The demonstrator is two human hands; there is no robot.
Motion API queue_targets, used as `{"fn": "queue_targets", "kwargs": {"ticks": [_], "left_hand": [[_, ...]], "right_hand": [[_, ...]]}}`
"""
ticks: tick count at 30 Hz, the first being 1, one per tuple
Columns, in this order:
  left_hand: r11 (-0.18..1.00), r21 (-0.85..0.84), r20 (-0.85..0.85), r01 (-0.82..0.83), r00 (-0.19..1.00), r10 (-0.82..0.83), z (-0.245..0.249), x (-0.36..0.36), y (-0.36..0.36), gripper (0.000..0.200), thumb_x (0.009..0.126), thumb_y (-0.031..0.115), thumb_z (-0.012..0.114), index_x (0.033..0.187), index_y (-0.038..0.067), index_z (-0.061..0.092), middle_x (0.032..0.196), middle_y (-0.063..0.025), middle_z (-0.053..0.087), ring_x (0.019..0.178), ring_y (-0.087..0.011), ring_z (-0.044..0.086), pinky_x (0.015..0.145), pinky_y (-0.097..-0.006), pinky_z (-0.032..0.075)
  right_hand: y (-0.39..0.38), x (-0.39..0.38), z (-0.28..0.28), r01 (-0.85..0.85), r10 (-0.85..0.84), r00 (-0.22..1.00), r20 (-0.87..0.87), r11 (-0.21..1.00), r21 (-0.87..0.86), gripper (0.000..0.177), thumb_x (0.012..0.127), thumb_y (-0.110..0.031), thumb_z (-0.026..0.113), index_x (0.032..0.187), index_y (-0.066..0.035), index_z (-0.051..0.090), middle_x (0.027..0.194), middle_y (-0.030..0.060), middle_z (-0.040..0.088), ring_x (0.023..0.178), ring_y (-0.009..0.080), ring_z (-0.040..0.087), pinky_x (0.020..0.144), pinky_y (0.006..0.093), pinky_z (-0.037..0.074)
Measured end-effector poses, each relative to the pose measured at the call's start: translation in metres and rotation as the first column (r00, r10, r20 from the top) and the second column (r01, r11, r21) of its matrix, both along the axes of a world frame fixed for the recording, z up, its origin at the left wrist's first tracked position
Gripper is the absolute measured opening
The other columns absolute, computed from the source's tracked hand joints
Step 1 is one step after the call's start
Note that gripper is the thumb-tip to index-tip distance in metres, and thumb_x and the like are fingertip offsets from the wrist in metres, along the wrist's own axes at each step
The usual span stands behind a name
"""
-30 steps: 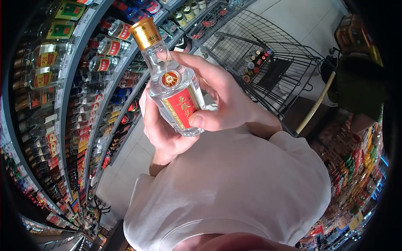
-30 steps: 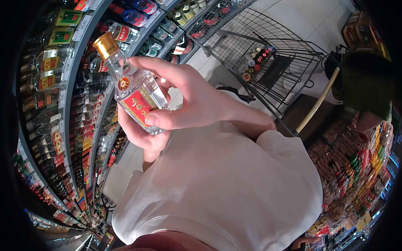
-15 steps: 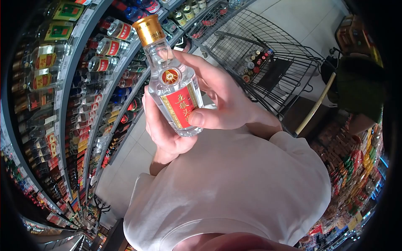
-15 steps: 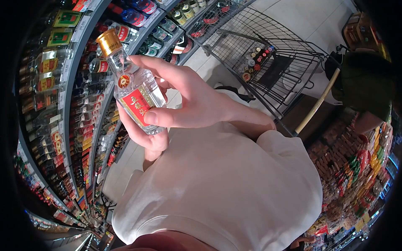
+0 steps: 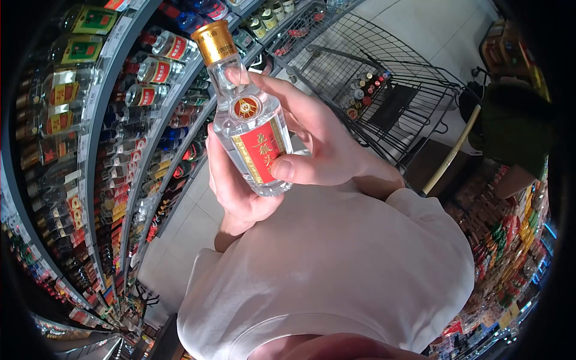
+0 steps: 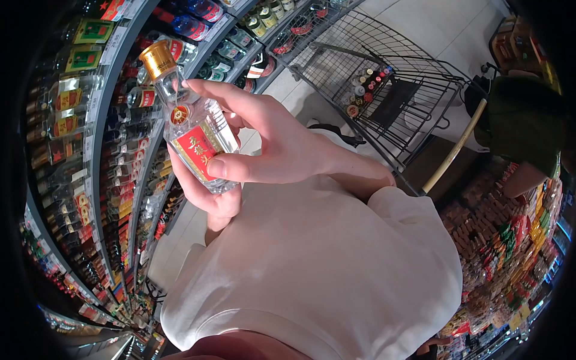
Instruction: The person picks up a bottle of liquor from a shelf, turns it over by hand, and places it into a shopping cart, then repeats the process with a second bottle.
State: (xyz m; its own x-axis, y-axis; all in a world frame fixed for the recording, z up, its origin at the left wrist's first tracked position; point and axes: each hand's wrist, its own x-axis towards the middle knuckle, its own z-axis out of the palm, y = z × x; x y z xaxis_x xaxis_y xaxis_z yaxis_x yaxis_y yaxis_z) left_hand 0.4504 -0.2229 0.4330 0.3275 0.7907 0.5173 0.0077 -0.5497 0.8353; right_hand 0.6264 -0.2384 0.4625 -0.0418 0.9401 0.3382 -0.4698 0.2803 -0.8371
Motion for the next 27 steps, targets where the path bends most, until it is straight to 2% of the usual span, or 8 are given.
{"fn": "queue_targets", "kwargs": {"ticks": [1, 9, 15, 18, 20, 24, 26, 27], "left_hand": [[1.000, 0.012, -0.019, 0.001, 1.000, -0.001, 0.001, 0.000, 0.001, 0.101, 0.079, 0.025, 0.082, 0.150, -0.016, 0.023, 0.138, -0.0310, 0.052, 0.121, -0.0393, 0.061, 0.100, -0.0446, 0.050], [0.999, 0.051, -0.055, 0.018, 0.998, -0.015, 0.007, 0.002, 0.007, 0.102, 0.079, 0.021, 0.082, 0.152, -0.014, 0.021, 0.139, -0.0307, 0.052, 0.122, -0.0388, 0.060, 0.101, -0.0434, 0.051], [0.999, -0.029, -0.098, 0.032, 0.995, -0.034, 0.007, -0.004, 0.006, 0.101, 0.081, 0.018, 0.079, 0.153, -0.014, 0.017, 0.140, -0.0306, 0.052, 0.122, -0.0380, 0.060, 0.101, -0.0436, 0.050], [0.989, -0.005, 0.009, 0.145, 0.989, -0.145, 0.000, 0.002, 0.013, 0.102, 0.083, 0.017, 0.076, 0.155, -0.012, 0.011, 0.144, -0.0321, 0.047, 0.126, -0.0388, 0.057, 0.104, -0.0446, 0.048], [0.993, -0.004, 0.237, 0.118, 0.965, -0.114, -0.007, 0.012, 0.012, 0.112, 0.084, 0.037, 0.073, 0.159, -0.003, 0.001, 0.141, -0.0278, 0.048, 0.106, -0.0299, 0.063, 0.087, -0.0422, 0.054], [0.996, -0.023, 0.090, 0.092, 0.992, -0.089, -0.010, -0.006, 0.013, 0.112, 0.084, 0.041, 0.069, 0.159, -0.002, -0.002, 0.140, -0.0285, 0.047, 0.104, -0.0300, 0.063, 0.086, -0.0429, 0.053], [0.978, -0.028, 0.042, 0.207, 0.978, -0.206, -0.004, -0.010, 0.013, 0.100, 0.093, 0.036, 0.064, 0.157, -0.008, 0.001, 0.152, -0.0340, 0.036, 0.135, -0.0412, 0.049, 0.110, -0.0474, 0.042], [0.978, -0.029, 0.043, 0.207, 0.978, -0.206, -0.003, -0.011, 0.012, 0.100, 0.093, 0.036, 0.064, 0.157, -0.008, 0.001, 0.152, -0.0340, 0.036, 0.135, -0.0412, 0.049, 0.110, -0.0474, 0.042]], "right_hand": [[0.000, 0.001, 0.001, -0.060, 0.059, 0.998, -0.013, 0.996, -0.066, 0.108, 0.083, -0.038, 0.081, 0.157, 0.008, 0.016, 0.145, 0.0154, 0.048, 0.135, 0.0217, 0.047, 0.115, 0.0389, 0.032], [0.003, 0.003, 0.000, -0.060, 0.061, 0.998, 0.014, 0.996, -0.067, 0.107, 0.085, -0.039, 0.080, 0.157, 0.008, 0.016, 0.145, 0.0157, 0.048, 0.135, 0.0213, 0.047, 0.115, 0.0391, 0.032], [0.004, 0.001, 0.002, -0.076, 0.075, 0.997, -0.008, 0.992, -0.103, 0.106, 0.085, -0.040, 0.079, 0.157, 0.008, 0.016, 0.143, 0.0152, 0.049, 0.135, 0.0212, 0.047, 0.114, 0.0387, 0.033], [0.006, -0.001, 0.002, -0.072, 0.073, 0.997, 0.004, 0.990, -0.118, 0.106, 0.085, -0.039, 0.078, 0.157, 0.008, 0.016, 0.142, 0.0148, 0.050, 0.134, 0.0214, 0.048, 0.113, 0.0385, 0.033], [0.007, -0.001, 0.001, -0.063, 0.065, 0.998, 0.022, 0.993, -0.103, 0.106, 0.085, -0.039, 0.078, 0.157, 0.008, 0.016, 0.141, 0.0147, 0.050, 0.133, 0.0215, 0.049, 0.113, 0.0385, 0.034], [0.009, -0.001, 0.001, -0.058, 0.063, 0.997, 0.053, 0.995, -0.085, 0.104, 0.085, -0.037, 0.077, 0.156, 0.008, 0.017, 0.140, 0.0148, 0.051, 0.130, 0.0214, 0.050, 0.111, 0.0385, 0.036], [0.009, -0.002, 0.001, -0.052, 0.058, 0.996, 0.067, 0.996, -0.079, 0.103, 0.085, -0.036, 0.077, 0.156, 0.009, 0.016, 0.140, 0.0147, 0.051, 0.130, 0.0212, 0.051, 0.111, 0.0384, 0.037], [0.008, -0.003, 0.000, -0.069, 0.073, 0.997, 0.036, 0.994, -0.087, 0.104, 0.085, -0.036, 0.077, 0.156, 0.008, 0.016, 0.139, 0.0145, 0.051, 0.130, 0.0209, 0.051, 0.110, 0.0380, 0.038]]}}
